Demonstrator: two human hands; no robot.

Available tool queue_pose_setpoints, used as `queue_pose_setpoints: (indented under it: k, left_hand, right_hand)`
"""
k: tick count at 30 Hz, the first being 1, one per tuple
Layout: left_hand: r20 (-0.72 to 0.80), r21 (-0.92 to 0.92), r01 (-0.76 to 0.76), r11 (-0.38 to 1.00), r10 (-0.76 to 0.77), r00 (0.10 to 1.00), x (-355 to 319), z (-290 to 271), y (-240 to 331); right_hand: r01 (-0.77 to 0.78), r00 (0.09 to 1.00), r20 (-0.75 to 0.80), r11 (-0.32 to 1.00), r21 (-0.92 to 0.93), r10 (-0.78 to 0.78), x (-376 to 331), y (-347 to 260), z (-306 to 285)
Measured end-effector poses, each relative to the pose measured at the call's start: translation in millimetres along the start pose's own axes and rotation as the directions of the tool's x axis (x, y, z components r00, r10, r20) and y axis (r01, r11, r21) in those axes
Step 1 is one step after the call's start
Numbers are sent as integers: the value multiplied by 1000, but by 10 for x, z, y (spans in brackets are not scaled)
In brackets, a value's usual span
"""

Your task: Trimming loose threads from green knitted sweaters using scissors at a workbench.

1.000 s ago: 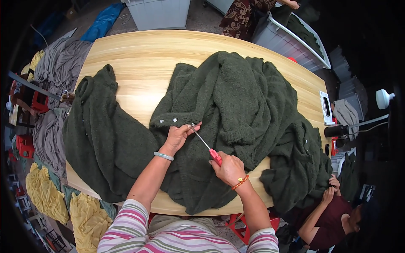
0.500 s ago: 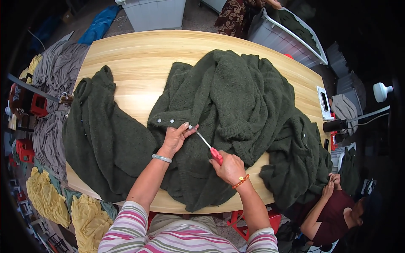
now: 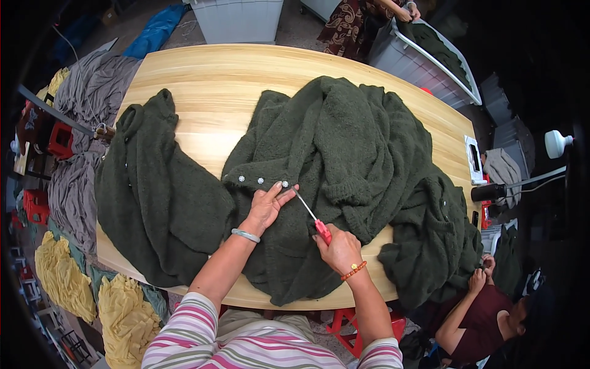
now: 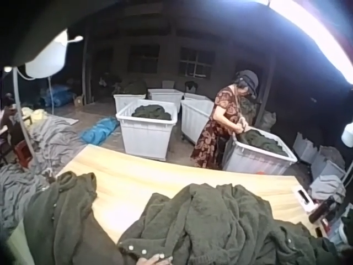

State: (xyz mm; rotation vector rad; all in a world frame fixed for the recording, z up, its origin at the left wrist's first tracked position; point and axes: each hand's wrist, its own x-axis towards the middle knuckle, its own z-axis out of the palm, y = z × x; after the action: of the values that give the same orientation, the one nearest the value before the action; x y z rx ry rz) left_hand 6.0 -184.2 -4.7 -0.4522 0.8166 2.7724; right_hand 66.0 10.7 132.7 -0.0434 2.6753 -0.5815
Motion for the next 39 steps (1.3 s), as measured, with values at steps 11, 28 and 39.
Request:
queue_pose_setpoints:
  k: [11,28,39]
  left_hand:
    - [-96,-283,-62,957,36,995,119,-573,346]
    - [-147,-77,-15,997,4,989,156,-28,264]
    - [88,600,-23,800,-38,995,-604,315,-80]
  right_hand:
    - [92,995,36,993,69,-94,-116,-48,76]
    - [70,997,27,997,32,-71,30,-204,80]
    - [65,998,-24,979,195,-61,-119,230,8]
